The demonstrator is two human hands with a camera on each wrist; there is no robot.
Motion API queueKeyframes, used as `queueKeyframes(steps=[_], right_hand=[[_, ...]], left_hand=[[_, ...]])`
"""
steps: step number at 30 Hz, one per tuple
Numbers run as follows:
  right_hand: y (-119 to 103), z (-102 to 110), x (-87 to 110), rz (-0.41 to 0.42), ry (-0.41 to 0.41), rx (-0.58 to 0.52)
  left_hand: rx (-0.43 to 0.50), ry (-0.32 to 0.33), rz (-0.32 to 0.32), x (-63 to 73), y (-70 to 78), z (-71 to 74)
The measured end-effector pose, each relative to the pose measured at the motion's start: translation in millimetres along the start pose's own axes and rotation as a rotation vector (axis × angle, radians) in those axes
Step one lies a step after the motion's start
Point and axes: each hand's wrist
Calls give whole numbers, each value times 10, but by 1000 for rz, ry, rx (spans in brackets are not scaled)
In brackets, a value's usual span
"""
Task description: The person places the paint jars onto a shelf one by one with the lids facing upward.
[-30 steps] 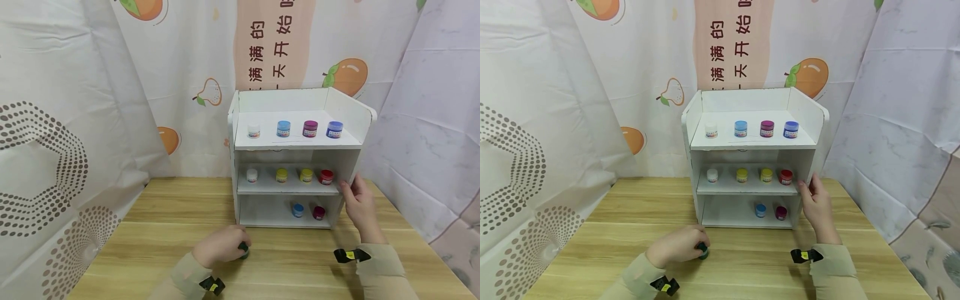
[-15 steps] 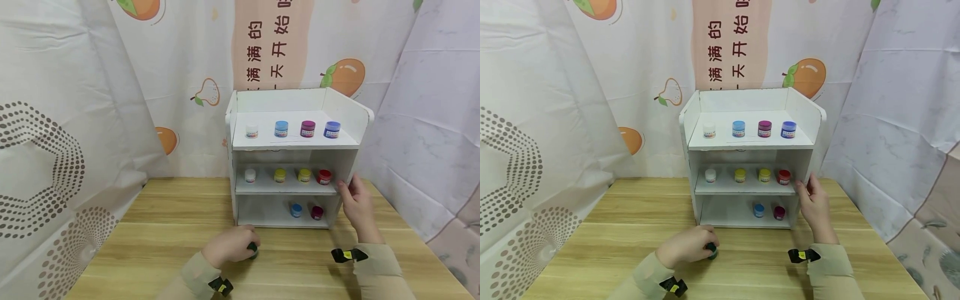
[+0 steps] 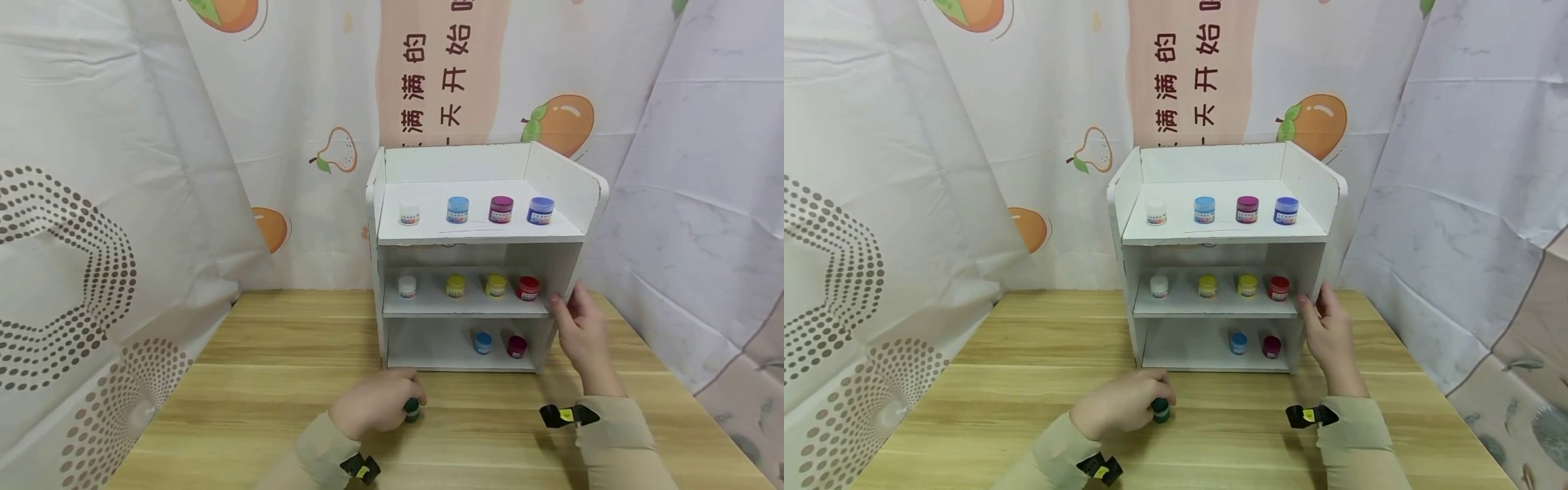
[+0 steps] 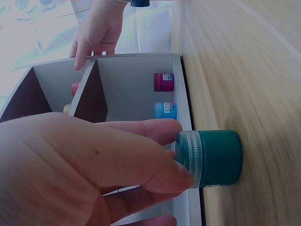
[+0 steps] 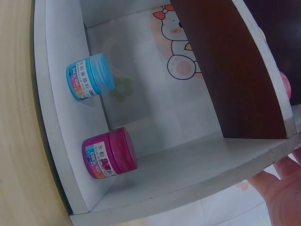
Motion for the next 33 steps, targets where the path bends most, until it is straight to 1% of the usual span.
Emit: queueKeyframes(steps=[7,11,18,21,24,29,31,33], right_hand=[[-4,1,-10,-6,-2,-10],[4,-8,-2,-13,-8,-3],[14,-3,-2,-9,-10,0],[3,6,1,-8,-12,-2],[-5,13,5,-8,-15,8],[-1,12,7,-7,-21,36],[4,7,8,-5,-21,36],[4,4,10,-4,-20,39]], left_hand=[[-15,1,-1,-3,20,26],[-37,1,23,-11,32,25],[-142,63,40,-23,8,-10],[-157,79,39,-33,-9,-29],[-151,80,19,-36,-17,-26],[-137,39,-42,-14,-10,24],[-133,24,-56,-2,-9,35],[-124,20,-58,7,-10,37]])
Point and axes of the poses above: each hand's wrist, its own x-axis away from the middle knuckle, its own z-axis out of the back of the hand, y = z × x, and after that the axes turned 11 degrees about x, right-handed
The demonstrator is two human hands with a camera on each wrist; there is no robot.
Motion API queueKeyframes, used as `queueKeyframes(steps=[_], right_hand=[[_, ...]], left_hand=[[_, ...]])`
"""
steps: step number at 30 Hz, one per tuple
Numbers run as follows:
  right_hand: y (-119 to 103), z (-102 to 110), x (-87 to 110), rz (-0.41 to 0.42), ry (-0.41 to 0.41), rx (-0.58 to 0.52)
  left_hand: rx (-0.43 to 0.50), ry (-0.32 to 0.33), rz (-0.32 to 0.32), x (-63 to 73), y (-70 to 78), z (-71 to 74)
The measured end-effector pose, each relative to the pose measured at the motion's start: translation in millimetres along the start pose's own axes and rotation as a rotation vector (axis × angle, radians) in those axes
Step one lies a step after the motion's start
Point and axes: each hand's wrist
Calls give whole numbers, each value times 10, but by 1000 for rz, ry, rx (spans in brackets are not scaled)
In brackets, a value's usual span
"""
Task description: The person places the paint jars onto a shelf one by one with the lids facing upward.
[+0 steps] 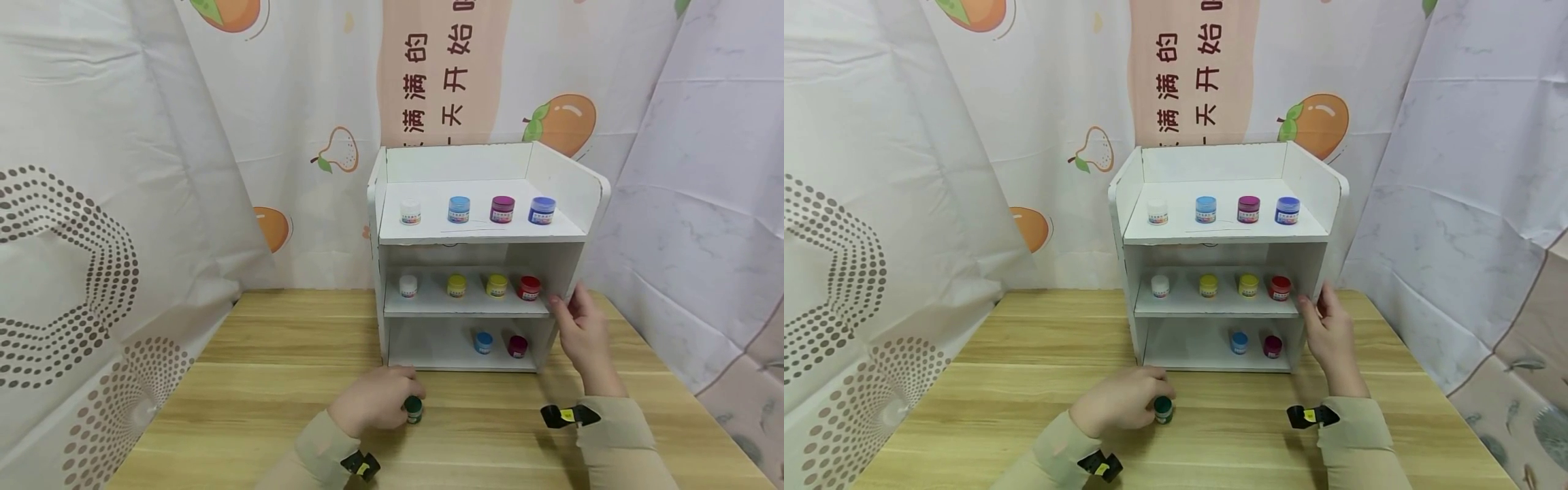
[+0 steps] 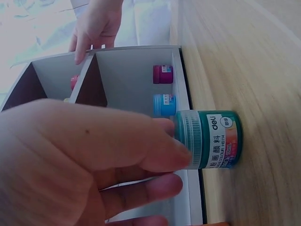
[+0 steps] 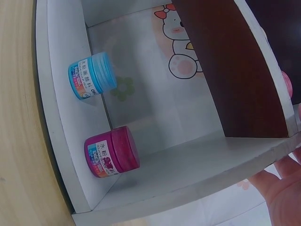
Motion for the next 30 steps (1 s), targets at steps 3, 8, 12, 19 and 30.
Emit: queueKeyframes(steps=[3,8,12,19,30], right_hand=[[-2,3,6,-3,-4,7],[-14,17,15,-7,-15,10],[-17,22,19,-5,-13,5],[-18,27,21,-6,-17,1],[-2,25,7,13,-20,-5]], left_hand=[[20,4,16,7,1,-3],[41,9,51,3,2,-10],[33,7,65,-3,5,-11],[16,5,61,-7,8,-11],[58,-22,40,-27,10,-53]])
Point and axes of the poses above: each hand's wrist, its own x-axis away from the middle knuckle, its own z-axis out of the back of the hand, y = z × x, and after that the axes turned 11 degrees about x, right-handed
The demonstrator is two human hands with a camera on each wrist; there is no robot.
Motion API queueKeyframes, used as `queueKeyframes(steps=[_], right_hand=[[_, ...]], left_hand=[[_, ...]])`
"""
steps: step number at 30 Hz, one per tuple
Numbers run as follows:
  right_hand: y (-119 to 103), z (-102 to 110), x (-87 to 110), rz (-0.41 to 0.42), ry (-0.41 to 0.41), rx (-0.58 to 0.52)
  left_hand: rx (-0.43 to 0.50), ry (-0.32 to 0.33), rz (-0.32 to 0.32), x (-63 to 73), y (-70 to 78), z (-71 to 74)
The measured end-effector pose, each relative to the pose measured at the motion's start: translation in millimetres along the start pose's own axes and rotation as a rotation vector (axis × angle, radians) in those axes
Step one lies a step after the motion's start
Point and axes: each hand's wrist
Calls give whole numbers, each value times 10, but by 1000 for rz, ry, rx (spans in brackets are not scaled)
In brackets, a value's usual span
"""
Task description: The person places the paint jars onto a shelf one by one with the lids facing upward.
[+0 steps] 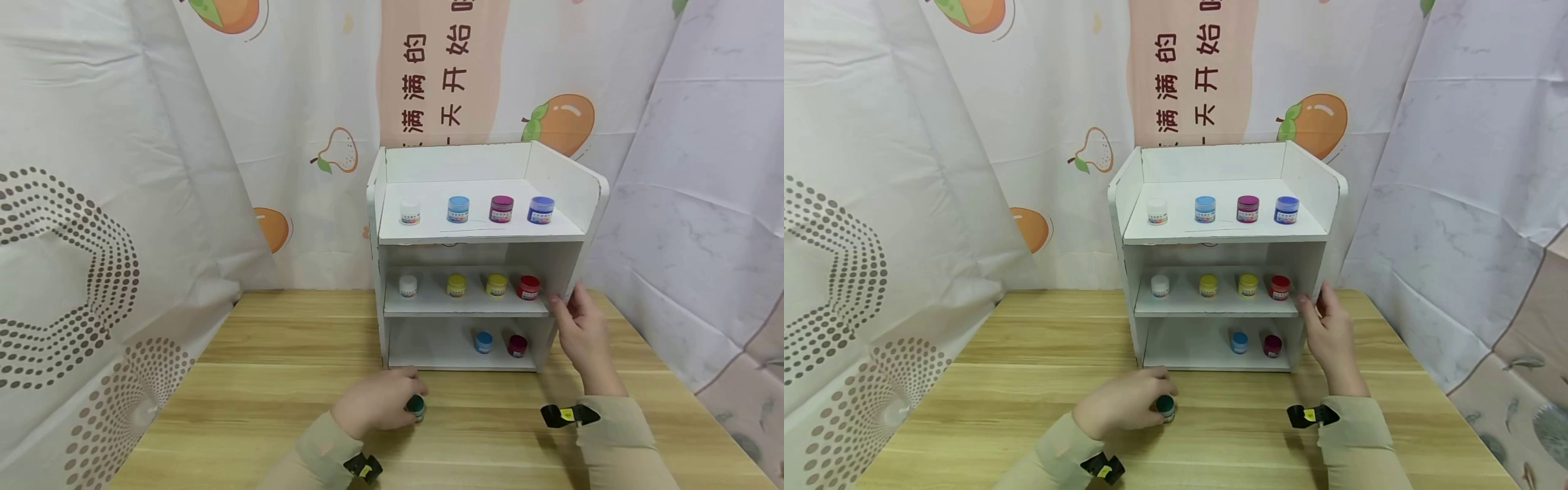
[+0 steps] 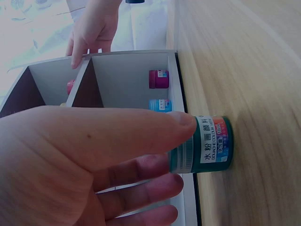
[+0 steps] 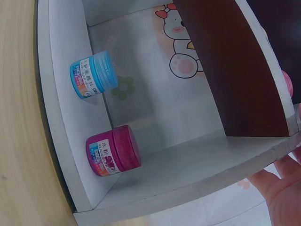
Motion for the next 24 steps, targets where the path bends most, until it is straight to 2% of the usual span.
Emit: queueKeyframes(steps=[12,17,21,24], right_hand=[[7,-3,0,-6,5,-1],[5,3,18,-17,-5,0],[13,2,22,-18,-7,-6],[13,-1,14,-17,-10,-16]], left_hand=[[-10,5,29,-19,17,-34],[-13,7,21,-34,11,-56],[7,45,6,-56,-3,-69],[13,99,-11,-86,-8,-72]])
Point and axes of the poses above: each hand's wrist, its own x-axis away from the middle knuckle, its own z-axis out of the back of the hand, y = z × x, and after that the axes turned 11 degrees about x, right-handed
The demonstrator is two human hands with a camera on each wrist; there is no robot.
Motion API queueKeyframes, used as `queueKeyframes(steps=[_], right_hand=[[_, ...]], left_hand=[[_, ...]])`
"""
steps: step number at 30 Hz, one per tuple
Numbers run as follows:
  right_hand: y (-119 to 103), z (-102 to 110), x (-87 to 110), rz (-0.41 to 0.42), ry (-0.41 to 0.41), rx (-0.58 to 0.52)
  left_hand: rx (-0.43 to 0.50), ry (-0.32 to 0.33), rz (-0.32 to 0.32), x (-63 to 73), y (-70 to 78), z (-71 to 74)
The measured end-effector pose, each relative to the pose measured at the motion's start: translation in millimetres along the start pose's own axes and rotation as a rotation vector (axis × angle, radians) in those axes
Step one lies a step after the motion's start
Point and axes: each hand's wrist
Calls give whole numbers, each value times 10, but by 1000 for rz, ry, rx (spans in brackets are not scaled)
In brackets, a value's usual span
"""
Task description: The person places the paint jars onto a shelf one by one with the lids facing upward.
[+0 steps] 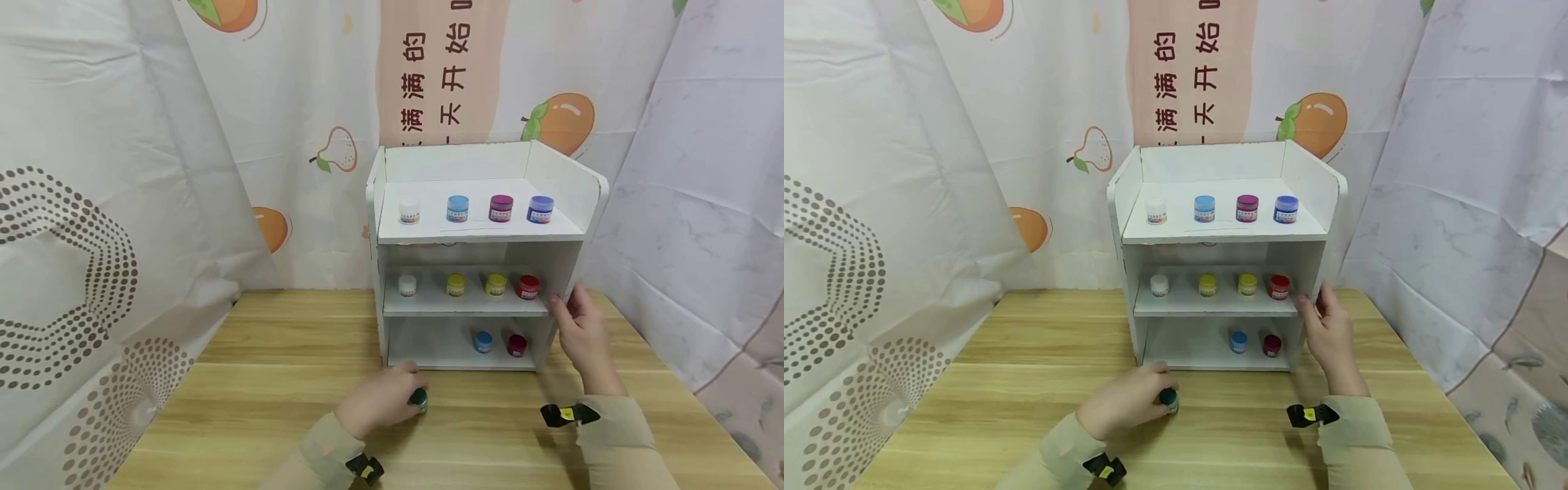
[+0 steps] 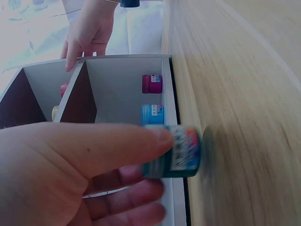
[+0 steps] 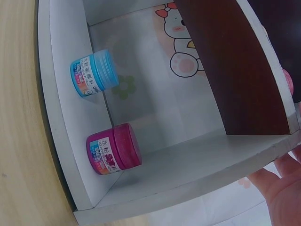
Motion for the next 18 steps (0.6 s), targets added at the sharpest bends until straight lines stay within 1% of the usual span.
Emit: queueKeyframes(steps=[4,7,12,15,18], right_hand=[[-5,6,-15,-2,0,1],[-5,17,-15,-6,3,8],[-7,18,-18,1,4,-5],[-7,13,-24,12,7,-5],[-12,7,-20,15,11,-2]], left_hand=[[-21,89,-31,-83,23,19],[-33,138,-39,-174,54,28],[-32,177,-10,-364,75,-6],[-51,199,11,-487,60,-41],[-60,206,27,-606,37,-73]])
Point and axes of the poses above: each hand's wrist, its own x-axis away from the middle knuckle, its own z-axis out of the back of the hand, y = z × x, and after that the axes turned 11 degrees about x, right-handed
